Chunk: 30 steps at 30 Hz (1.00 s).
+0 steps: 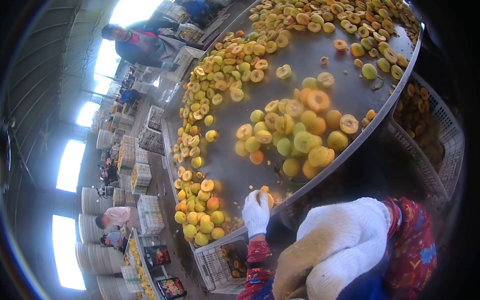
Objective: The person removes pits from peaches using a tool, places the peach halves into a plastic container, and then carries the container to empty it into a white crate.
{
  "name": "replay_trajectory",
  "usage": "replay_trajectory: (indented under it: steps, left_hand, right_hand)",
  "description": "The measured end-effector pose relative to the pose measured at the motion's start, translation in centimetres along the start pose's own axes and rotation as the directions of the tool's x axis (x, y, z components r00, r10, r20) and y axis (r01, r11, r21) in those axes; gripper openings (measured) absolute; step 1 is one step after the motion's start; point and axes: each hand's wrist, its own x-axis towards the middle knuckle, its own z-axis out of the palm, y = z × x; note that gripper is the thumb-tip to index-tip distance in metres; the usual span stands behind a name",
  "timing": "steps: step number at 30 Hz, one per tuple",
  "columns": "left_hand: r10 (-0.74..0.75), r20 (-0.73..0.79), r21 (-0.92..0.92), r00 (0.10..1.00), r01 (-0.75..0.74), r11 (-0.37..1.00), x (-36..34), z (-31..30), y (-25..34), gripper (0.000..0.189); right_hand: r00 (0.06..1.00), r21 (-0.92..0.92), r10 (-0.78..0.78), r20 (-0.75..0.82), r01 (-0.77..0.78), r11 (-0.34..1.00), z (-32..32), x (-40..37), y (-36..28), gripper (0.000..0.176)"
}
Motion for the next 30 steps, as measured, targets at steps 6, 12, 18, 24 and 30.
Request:
replay_trajectory:
  steps: [6, 12, 18, 24, 30]
  left_hand:
    - [-0.041, 0.033, -0.021, 0.999, 0.042, 0.999, 0.0, -0.3, 0.3, 0.032]
    - [-0.059, 0.100, -0.067, 0.993, 0.066, 0.996, 0.2, -0.8, 0.6, 0.046]
    - [-0.065, 0.209, -0.149, 0.976, 0.097, 0.984, 0.5, -1.6, 0.7, 0.057]
    - [-0.098, 0.265, -0.120, 0.959, 0.134, 0.984, 0.9, -2.3, 1.2, 0.055]
    - [-0.102, 0.282, -0.174, 0.954, 0.155, 0.972, 0.8, -2.4, 1.3, 0.050]
  right_hand:
    - [0.996, -0.028, 0.053, 0.067, -0.051, 0.998, -0.7, 0.3, -0.4, 0.048]
    - [0.998, -0.056, 0.067, 0.013, -0.066, 0.996, -0.2, 0.3, -0.9, 0.048]
    - [0.999, -0.038, 0.018, 0.029, -0.017, 0.999, -0.6, 0.5, -0.4, 0.048]
    - [1.000, -0.042, 0.013, 0.026, -0.012, 0.999, -0.3, 0.4, -0.6, 0.049]
    - [0.998, 0.033, -0.046, -0.046, 0.047, 0.998, 0.2, 0.3, 0.0, 0.049]
